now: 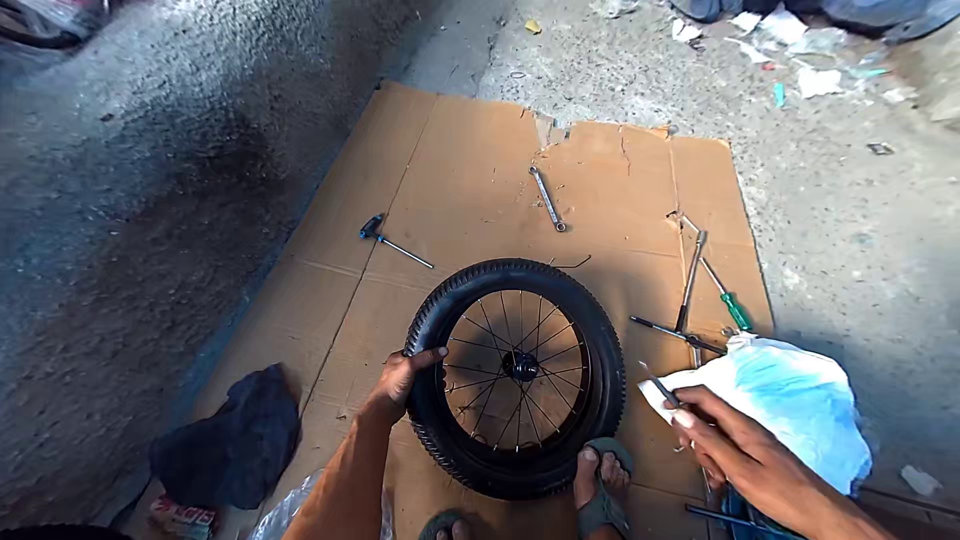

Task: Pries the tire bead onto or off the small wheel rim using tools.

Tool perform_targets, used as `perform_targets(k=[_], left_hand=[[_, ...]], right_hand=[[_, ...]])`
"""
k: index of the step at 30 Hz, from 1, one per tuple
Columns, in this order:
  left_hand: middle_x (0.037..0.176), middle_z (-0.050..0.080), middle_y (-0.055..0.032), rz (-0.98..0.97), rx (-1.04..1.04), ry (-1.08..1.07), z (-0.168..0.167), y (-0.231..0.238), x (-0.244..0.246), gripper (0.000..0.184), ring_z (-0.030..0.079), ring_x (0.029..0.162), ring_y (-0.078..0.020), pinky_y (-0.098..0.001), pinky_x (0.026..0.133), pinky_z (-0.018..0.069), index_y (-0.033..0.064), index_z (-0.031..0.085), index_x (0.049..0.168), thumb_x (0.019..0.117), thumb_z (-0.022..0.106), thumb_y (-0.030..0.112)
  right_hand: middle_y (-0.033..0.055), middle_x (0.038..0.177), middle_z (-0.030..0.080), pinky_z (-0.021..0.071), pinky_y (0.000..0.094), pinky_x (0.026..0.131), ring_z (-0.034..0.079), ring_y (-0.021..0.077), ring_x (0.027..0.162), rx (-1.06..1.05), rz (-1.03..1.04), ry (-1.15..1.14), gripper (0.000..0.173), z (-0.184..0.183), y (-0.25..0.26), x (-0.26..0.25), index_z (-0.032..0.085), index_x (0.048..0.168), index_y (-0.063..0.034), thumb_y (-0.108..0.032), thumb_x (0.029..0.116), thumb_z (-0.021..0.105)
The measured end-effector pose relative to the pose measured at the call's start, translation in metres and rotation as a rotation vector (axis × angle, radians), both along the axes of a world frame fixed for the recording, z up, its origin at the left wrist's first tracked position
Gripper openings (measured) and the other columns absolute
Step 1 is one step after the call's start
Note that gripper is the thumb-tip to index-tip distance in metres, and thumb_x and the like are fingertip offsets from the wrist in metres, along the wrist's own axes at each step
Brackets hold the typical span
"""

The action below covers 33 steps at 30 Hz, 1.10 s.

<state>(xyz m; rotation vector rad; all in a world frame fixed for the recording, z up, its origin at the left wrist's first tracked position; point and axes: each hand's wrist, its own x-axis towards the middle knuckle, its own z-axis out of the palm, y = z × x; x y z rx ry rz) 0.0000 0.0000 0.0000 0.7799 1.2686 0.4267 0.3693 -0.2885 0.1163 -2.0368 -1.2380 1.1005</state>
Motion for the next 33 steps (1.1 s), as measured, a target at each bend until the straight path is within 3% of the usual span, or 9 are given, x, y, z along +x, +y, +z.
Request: perform_targets(k=[2,4,7,10,13,22,30,31,33], left_hand=[[0.094,0.072,-0.0231,-0.007,-0.01,-0.008,-0.003,0.003,-0.001,0.055,0.074,0.081,-0.035,-0.0492,0.074,0.0636,-0.0016,0.061,0.122,0.0835,0.081,0.033],[0.091,0.072,-0.0229,0.005,-0.012,-0.012,-0.004,0.003,0.001,0.054,0.074,0.078,-0.0346,-0.049,0.072,0.0639,-0.0024,0.06,0.12,0.0832,0.081,0.031],[0.089,0.072,-0.0232,0.038,-0.024,-0.003,-0.003,0.0,0.001,0.051,0.074,0.077,-0.0344,-0.0489,0.072,0.0637,-0.0028,0.061,0.118,0.0842,0.08,0.03],[0.087,0.071,-0.0237,0.054,-0.018,-0.007,-0.002,-0.001,0.002,0.049,0.073,0.075,-0.0346,-0.0488,0.07,0.0638,-0.0033,0.061,0.117,0.0855,0.08,0.029],[0.087,0.071,-0.0235,0.055,-0.012,-0.013,-0.003,-0.001,0.002,0.049,0.074,0.074,-0.0344,-0.0482,0.069,0.064,-0.0038,0.06,0.116,0.0851,0.08,0.028],[0.087,0.072,-0.0242,0.041,-0.015,-0.023,-0.006,-0.002,0.0,0.051,0.074,0.074,-0.0351,-0.0483,0.07,0.0642,-0.0027,0.061,0.116,0.0832,0.081,0.03],[0.089,0.072,-0.0236,0.043,-0.002,-0.016,-0.005,0.0,0.001,0.051,0.074,0.076,-0.0352,-0.0495,0.071,0.0639,-0.0033,0.06,0.119,0.0847,0.079,0.03],[0.088,0.072,-0.0233,0.048,-0.008,-0.012,-0.004,0.0,0.001,0.051,0.073,0.075,-0.0348,-0.0491,0.071,0.0637,-0.0028,0.06,0.118,0.0845,0.08,0.03],[0.088,0.072,-0.0231,0.051,-0.02,-0.008,-0.005,-0.001,-0.001,0.052,0.073,0.075,-0.0346,-0.0487,0.07,0.0637,-0.0017,0.061,0.118,0.0841,0.081,0.031]], right_hand=[[0.004,0.078,0.06,0.052,0.0448,0.058,0.06,0.0208,0.065,-0.059,0.133,-0.161,0.052,0.004,0.039,-0.017,0.066,0.113,-0.0166,-0.06,0.1049,0.039],[0.0092,0.093,0.067,0.0557,0.0532,0.072,0.068,0.0283,0.083,-0.084,0.293,-0.352,0.051,0.0,0.073,-0.039,0.064,0.121,-0.0157,-0.055,0.1078,0.034],[0.008,0.122,0.068,0.0606,0.0485,0.079,0.072,0.026,0.094,0.0,0.414,-0.461,0.04,-0.018,0.116,-0.077,0.054,0.143,-0.0189,-0.034,0.1091,0.039],[0.0095,0.116,0.069,0.0616,0.0449,0.076,0.072,0.025,0.09,0.176,0.283,-0.444,0.039,-0.055,0.147,-0.105,0.057,0.144,-0.0181,-0.026,0.1079,0.046],[0.0071,0.122,0.068,0.0599,0.0396,0.089,0.071,0.0196,0.1,0.216,0.198,-0.335,0.041,-0.076,0.162,-0.117,0.057,0.146,-0.0165,-0.027,0.109,0.044],[0.0102,0.106,0.071,0.0603,0.0415,0.06,0.07,0.0236,0.071,0.28,0.207,-0.582,0.041,-0.076,0.176,-0.131,0.06,0.144,-0.016,-0.024,0.1051,0.051],[0.0141,0.107,0.068,0.0596,0.042,0.059,0.069,0.0267,0.068,0.175,0.317,-0.702,0.045,-0.063,0.188,-0.135,0.055,0.148,-0.0138,-0.02,0.1037,0.052],[0.0138,0.104,0.068,0.0594,0.0428,0.059,0.069,0.0274,0.069,0.129,0.339,-0.718,0.042,-0.048,0.193,-0.139,0.059,0.144,-0.0117,-0.02,0.1026,0.053],[0.0145,0.096,0.068,0.0583,0.0475,0.061,0.07,0.0313,0.077,0.019,0.388,-0.696,0.025,-0.005,0.213,-0.147,0.067,0.119,-0.0059,-0.018,0.1004,0.056]])
